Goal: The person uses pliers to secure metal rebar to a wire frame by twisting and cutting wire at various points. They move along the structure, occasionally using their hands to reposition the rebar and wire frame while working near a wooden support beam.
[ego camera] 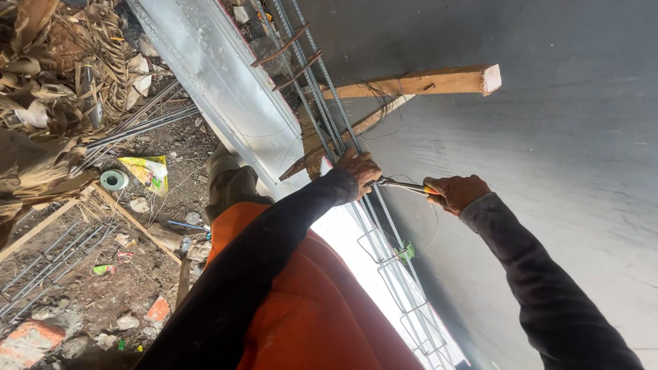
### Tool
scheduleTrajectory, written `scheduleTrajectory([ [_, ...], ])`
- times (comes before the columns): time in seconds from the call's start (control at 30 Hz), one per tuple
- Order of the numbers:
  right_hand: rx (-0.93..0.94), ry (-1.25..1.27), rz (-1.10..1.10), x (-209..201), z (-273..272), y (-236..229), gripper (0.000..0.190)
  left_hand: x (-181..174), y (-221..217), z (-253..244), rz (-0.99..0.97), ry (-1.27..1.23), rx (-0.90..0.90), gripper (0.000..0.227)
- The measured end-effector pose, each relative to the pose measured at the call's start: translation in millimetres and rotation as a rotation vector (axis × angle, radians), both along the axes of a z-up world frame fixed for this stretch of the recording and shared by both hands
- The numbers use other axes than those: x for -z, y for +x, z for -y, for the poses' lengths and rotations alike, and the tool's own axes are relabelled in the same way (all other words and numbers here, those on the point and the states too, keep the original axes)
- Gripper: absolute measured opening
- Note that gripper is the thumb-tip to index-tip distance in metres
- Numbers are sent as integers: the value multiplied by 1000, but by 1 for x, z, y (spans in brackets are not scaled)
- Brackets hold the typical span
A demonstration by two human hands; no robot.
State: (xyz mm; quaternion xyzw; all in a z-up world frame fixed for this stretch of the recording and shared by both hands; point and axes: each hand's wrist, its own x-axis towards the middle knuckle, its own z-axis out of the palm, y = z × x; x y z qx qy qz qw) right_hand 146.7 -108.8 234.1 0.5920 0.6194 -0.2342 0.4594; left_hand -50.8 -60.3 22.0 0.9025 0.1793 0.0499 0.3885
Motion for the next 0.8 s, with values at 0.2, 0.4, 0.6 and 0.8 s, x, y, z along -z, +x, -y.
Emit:
scheduleTrajectory([
  [0.2,662,-169,-149,6,-9,4,38,-6,-4,-1,12,-51,-7,30],
  [0.4,824,-177,-175,13,8,17,36,107,53,41,151,-97,-74,28],
  [0.6,-44,383,-298,-6,15,11,36,10,7,2,19,-29,53,34],
  [0.8,-367,612,-264,-11,3,6,32,23,13,6,43,-29,43,36],
])
